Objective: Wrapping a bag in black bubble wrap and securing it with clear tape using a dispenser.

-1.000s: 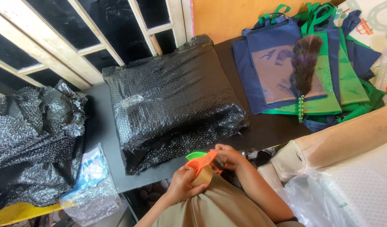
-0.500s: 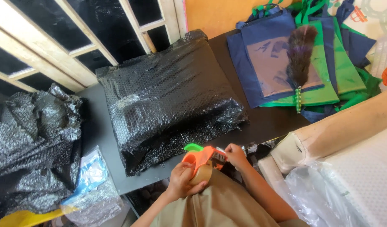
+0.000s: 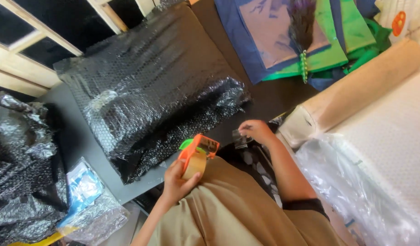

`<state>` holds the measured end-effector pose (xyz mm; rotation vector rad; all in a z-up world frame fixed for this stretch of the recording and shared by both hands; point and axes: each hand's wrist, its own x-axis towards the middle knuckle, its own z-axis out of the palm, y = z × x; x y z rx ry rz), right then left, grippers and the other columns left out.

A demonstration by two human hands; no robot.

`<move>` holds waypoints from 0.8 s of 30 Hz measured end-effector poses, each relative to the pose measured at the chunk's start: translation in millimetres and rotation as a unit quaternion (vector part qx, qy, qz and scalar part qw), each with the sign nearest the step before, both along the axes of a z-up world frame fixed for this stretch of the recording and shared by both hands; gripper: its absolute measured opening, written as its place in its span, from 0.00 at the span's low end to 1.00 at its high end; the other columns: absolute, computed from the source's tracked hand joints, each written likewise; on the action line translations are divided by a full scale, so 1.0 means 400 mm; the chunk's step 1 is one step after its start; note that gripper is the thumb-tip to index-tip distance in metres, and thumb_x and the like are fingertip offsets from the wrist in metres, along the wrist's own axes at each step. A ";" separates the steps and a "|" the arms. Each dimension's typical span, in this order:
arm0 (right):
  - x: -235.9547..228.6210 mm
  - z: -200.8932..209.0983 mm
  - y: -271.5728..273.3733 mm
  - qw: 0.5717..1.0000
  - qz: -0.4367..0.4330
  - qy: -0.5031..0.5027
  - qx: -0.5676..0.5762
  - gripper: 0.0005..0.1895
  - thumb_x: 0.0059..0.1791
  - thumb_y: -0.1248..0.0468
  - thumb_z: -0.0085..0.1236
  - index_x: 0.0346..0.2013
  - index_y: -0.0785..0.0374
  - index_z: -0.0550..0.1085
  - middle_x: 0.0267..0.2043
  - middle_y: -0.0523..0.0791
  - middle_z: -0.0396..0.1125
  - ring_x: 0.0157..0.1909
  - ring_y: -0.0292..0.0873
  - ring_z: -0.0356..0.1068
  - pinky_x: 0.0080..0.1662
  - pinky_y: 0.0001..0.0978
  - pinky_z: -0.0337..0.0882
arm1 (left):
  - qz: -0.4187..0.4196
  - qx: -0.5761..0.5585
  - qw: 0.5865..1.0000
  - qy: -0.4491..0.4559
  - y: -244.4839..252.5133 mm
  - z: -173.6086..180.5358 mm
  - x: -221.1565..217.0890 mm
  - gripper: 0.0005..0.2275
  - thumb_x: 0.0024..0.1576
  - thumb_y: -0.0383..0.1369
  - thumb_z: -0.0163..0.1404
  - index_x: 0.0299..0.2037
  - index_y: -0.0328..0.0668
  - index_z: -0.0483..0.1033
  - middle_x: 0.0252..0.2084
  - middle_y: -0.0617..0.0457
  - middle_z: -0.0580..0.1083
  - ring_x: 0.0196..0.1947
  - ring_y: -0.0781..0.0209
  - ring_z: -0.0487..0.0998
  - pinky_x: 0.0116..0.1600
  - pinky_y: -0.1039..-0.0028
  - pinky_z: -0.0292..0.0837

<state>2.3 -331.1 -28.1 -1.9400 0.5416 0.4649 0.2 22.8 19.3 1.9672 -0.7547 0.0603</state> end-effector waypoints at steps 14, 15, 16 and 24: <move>0.067 -0.317 0.072 0.967 0.165 -0.032 -0.190 0.02 0.43 0.61 0.68 0.29 0.53 0.82 0.30 0.43 0.77 0.38 0.48 0.78 0.45 0.37 0.76 | 0.024 -0.083 0.994 0.062 0.087 -0.158 -0.016 0.17 0.47 0.42 0.68 0.26 0.39 0.74 0.28 0.46 0.77 0.26 0.48 0.78 0.31 0.67 0.71; 0.068 -0.326 0.074 0.963 0.153 -0.022 -0.221 0.01 0.43 0.61 0.68 0.26 0.50 0.82 0.28 0.40 0.77 0.36 0.45 0.78 0.44 0.33 0.76 | 0.021 -0.086 0.995 0.055 0.084 -0.143 -0.016 0.17 0.50 0.40 0.66 0.26 0.35 0.72 0.29 0.43 0.77 0.26 0.45 0.77 0.32 0.65 0.70; 0.071 -0.367 0.070 0.963 0.155 -0.022 -0.222 0.01 0.43 0.61 0.68 0.26 0.50 0.82 0.28 0.40 0.77 0.36 0.45 0.78 0.44 0.33 0.76 | 0.022 -0.086 0.995 0.055 0.081 -0.143 -0.018 0.17 0.50 0.40 0.66 0.26 0.35 0.72 0.29 0.43 0.77 0.26 0.45 0.77 0.32 0.65 0.70; 0.064 -0.265 0.085 0.925 0.128 -0.058 -0.353 0.28 0.38 0.49 0.74 0.49 0.54 0.78 0.41 0.46 0.74 0.49 0.51 0.74 0.51 0.47 0.76 | 0.052 -0.058 0.994 0.077 0.060 -0.172 -0.034 0.17 0.45 0.42 0.69 0.23 0.45 0.72 0.20 0.51 0.71 0.19 0.52 0.72 0.25 0.72 0.64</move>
